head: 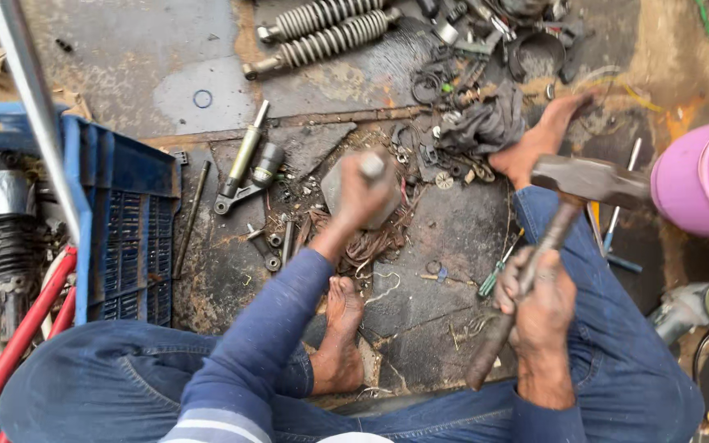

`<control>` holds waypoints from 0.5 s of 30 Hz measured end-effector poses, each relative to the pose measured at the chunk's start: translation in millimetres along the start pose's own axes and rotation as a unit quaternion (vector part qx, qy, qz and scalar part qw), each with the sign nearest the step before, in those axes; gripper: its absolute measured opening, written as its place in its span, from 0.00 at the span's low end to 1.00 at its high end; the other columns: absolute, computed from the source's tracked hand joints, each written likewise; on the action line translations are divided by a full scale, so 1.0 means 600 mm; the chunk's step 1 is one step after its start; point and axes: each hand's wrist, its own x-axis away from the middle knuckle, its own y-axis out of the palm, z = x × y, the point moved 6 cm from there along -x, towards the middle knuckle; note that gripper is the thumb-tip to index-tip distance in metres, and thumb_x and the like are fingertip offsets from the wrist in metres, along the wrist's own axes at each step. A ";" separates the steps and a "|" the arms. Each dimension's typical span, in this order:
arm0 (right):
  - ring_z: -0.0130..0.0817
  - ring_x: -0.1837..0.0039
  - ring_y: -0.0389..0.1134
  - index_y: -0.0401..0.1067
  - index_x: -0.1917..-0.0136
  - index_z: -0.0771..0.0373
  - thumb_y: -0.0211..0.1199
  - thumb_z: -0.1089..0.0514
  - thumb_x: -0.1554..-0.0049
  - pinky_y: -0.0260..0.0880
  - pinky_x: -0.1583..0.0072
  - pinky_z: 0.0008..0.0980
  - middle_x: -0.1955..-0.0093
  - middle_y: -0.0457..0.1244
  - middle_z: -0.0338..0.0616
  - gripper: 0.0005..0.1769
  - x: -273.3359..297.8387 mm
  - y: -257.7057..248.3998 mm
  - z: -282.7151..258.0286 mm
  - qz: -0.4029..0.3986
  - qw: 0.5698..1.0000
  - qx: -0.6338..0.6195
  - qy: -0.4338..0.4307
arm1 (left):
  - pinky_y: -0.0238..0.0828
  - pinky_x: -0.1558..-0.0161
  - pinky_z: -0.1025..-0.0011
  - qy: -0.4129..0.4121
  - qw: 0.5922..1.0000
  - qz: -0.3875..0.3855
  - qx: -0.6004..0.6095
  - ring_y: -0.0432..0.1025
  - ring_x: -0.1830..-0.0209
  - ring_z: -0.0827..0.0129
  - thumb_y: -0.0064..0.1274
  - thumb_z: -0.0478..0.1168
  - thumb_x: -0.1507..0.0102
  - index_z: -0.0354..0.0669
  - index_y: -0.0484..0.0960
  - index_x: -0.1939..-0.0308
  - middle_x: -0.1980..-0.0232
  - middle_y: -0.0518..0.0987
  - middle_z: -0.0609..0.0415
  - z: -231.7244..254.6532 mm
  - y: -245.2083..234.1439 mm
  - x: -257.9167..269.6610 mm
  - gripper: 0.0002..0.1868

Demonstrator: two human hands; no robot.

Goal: The person sits on the floor and uses an angle grinder to smooth a metal part clamped in a vise. They then use a hammer to strike the part and pliers to adjust it, repeating the grinding and hammering process.

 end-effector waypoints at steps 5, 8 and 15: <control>0.24 0.71 0.52 0.61 0.50 0.62 0.45 0.36 0.30 0.54 0.67 0.26 0.70 0.53 0.38 0.26 -0.007 -0.007 0.016 -0.009 1.000 -0.009 0.006 | 0.77 0.66 0.82 -0.121 0.989 0.077 0.022 0.71 0.71 0.85 0.62 0.41 0.41 0.53 0.68 0.57 0.69 0.74 0.68 -0.009 -0.075 -0.035 0.17; 0.25 0.72 0.52 0.61 0.50 0.62 0.45 0.36 0.31 0.54 0.68 0.26 0.70 0.53 0.38 0.26 -0.009 -0.019 0.021 -0.003 0.999 -0.016 0.033 | 0.68 0.68 0.69 -0.091 0.978 -0.027 -0.186 0.70 0.73 0.66 0.62 0.40 0.34 0.40 0.77 0.70 0.71 0.78 0.51 0.035 -0.110 -0.024 0.13; 0.24 0.71 0.53 0.61 0.51 0.63 0.46 0.38 0.31 0.54 0.70 0.24 0.70 0.54 0.39 0.25 -0.009 -0.022 0.041 0.002 0.997 -0.047 0.065 | 0.73 0.55 0.54 -0.088 0.906 -0.120 -0.395 0.78 0.57 0.46 0.72 0.47 0.47 0.42 0.85 0.54 0.55 0.81 0.37 0.026 -0.093 -0.026 0.22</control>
